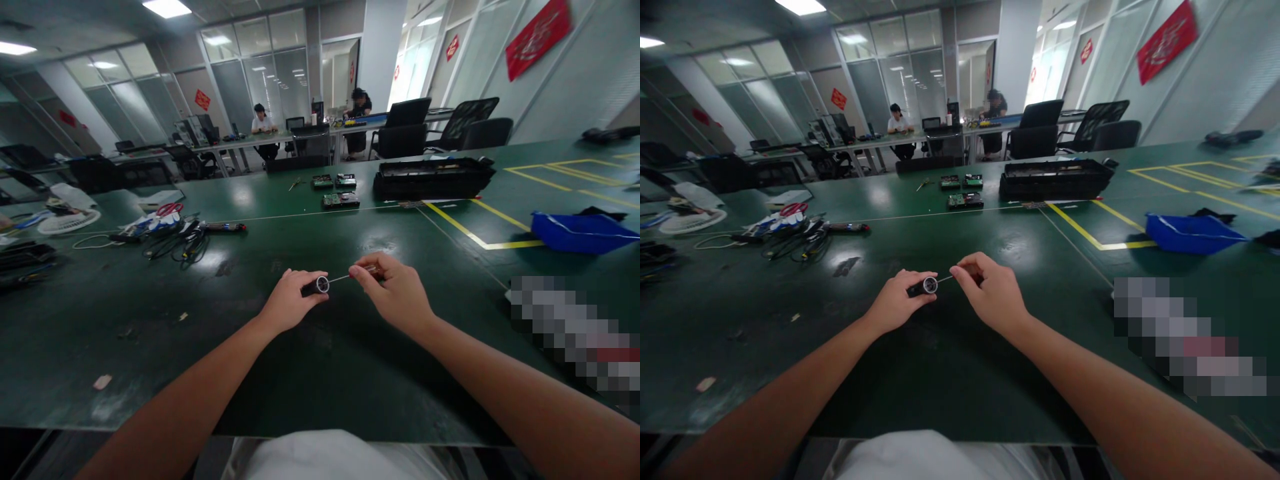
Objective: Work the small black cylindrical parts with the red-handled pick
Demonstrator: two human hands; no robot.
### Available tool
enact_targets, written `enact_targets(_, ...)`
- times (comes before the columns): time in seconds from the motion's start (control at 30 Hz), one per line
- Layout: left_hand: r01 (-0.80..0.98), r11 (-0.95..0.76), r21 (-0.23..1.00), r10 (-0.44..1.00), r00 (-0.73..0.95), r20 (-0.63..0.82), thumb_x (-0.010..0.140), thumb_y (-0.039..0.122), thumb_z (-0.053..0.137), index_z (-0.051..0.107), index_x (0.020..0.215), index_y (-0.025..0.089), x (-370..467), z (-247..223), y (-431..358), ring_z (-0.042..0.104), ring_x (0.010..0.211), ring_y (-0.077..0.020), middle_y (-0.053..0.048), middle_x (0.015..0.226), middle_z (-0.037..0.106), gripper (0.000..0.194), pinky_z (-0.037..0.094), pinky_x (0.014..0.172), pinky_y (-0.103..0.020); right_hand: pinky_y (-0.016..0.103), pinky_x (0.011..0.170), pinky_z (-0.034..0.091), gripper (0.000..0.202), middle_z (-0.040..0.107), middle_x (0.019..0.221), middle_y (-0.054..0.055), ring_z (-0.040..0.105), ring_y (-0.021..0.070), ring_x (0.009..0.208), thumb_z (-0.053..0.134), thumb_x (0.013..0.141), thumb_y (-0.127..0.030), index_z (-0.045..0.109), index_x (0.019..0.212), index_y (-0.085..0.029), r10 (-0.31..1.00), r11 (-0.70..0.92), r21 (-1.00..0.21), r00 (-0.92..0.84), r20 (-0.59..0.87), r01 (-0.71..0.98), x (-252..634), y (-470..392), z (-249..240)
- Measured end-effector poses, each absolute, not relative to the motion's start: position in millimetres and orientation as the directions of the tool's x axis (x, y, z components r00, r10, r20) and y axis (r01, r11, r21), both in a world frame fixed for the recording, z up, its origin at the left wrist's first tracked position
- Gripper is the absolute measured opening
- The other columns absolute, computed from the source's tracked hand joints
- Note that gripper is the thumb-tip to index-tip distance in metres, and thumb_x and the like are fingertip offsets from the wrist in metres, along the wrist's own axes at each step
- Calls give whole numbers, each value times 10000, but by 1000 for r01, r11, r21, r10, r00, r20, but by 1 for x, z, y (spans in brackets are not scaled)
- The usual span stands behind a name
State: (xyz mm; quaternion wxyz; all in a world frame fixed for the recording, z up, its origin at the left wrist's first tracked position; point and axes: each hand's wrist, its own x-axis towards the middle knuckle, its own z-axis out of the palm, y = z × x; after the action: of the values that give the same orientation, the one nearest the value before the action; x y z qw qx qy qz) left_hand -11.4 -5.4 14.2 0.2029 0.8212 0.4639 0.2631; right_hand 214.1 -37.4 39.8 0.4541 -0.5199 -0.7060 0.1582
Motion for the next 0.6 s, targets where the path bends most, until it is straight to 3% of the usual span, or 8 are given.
enact_targets(0.23, 674, -462, 576, 883, 413, 225, 849, 267, 758, 678, 1242, 300, -11, 15, -4, 614, 1042, -248, -21, 1121, 722, 403, 385, 1063, -483, 305, 731, 517, 106, 721, 879, 30, 686, 177, 803, 557, 922, -215, 662, 925, -206, 824, 553, -623, -250, 509, 554, 218, -40, 44)
enact_targets(0.4, 679, -459, 573, 884, 410, 223, 844, 254, 762, 682, 1229, 304, -12, 14, -3, 618, 1042, -246, -11, 1116, 721, 397, 377, 1072, -490, 293, 630, 474, 277, 722, 791, 29, 665, 172, 695, 486, 994, -349, 713, 956, -195, 865, 486, -620, -235, 444, 616, 218, -38, 45)
enact_targets(0.5, 672, -466, 575, 881, 415, 229, 838, 251, 768, 684, 1223, 298, -11, 14, -3, 621, 1039, -243, -14, 1109, 724, 397, 375, 1076, -489, 296, 571, 435, 376, 748, 793, 29, 618, 156, 582, 420, 1026, -407, 730, 1086, -203, 893, 420, -635, -170, 417, 648, 217, -37, 45)
enact_targets(0.6, 669, -474, 573, 876, 426, 227, 833, 240, 772, 688, 1212, 286, -10, 14, -4, 621, 1043, -244, -18, 1116, 725, 392, 368, 1082, -493, 298, 564, 437, 394, 765, 843, 29, 592, 152, 551, 456, 1009, -366, 626, 1326, -204, 904, 405, -654, -171, 392, 639, 216, -37, 45)
